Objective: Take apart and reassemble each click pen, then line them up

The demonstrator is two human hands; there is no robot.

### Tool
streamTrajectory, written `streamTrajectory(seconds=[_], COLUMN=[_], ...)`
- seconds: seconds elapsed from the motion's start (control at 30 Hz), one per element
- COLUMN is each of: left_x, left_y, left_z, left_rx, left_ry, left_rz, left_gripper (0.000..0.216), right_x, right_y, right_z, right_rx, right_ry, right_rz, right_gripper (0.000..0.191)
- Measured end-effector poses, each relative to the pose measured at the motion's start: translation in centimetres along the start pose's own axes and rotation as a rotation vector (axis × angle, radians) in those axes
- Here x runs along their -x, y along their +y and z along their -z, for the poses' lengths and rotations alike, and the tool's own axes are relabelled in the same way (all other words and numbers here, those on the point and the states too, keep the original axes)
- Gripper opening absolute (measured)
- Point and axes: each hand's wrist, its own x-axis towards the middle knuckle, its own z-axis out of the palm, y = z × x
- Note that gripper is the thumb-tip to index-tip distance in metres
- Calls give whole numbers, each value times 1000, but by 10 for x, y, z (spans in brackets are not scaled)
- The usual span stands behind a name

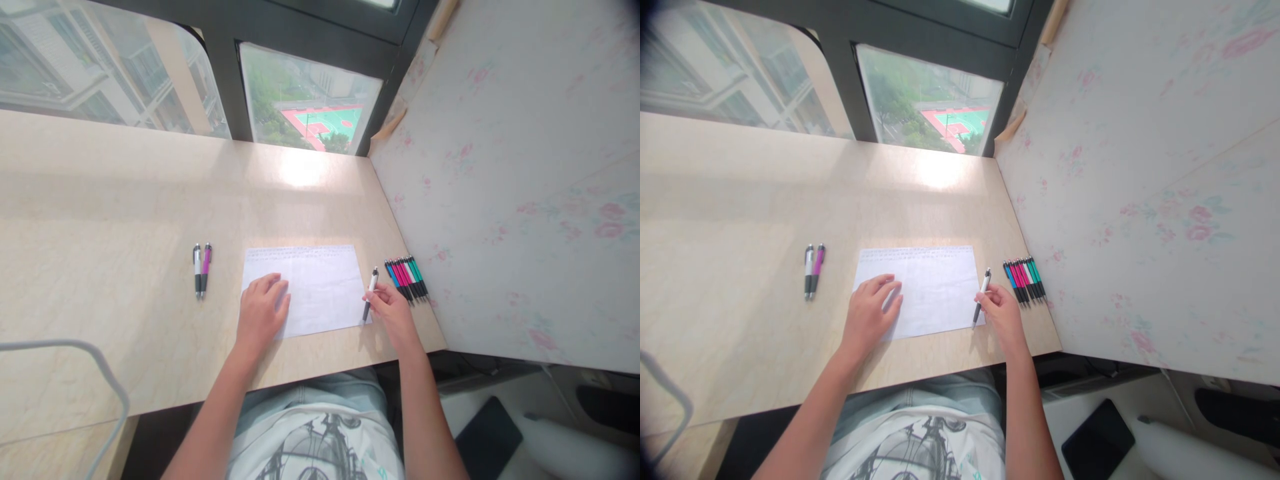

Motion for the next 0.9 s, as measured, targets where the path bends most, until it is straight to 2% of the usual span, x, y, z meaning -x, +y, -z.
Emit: streamTrajectory(seconds=[0.13, 0.4, 0.53, 0.63, 0.77, 0.9], left_x=[0, 0, 0, 0, 0, 0], left_y=[-1, 0, 1, 1, 0, -1], left_z=[0, 0, 1, 1, 1, -1], left_rx=[-2, -3, 4, 6, 8, 9], left_ry=[-2, -8, -12, -11, -9, -7], left_rz=[-2, 6, 9, 9, 7, 7], left_gripper=[23, 22, 22, 22, 22, 23], right_x=[-1, -4, -4, -6, -12, -21], right_y=[4, 12, 11, 10, 10, 10], right_z=[1, 5, 4, 8, 22, 35], right_rx=[-21, -147, -122, 18, 419, 748], right_ry=[13, -56, -60, 23, 253, 383], right_rz=[-10, -31, -9, 72, 225, 394], right_gripper=[45, 38, 37, 38, 35, 34])
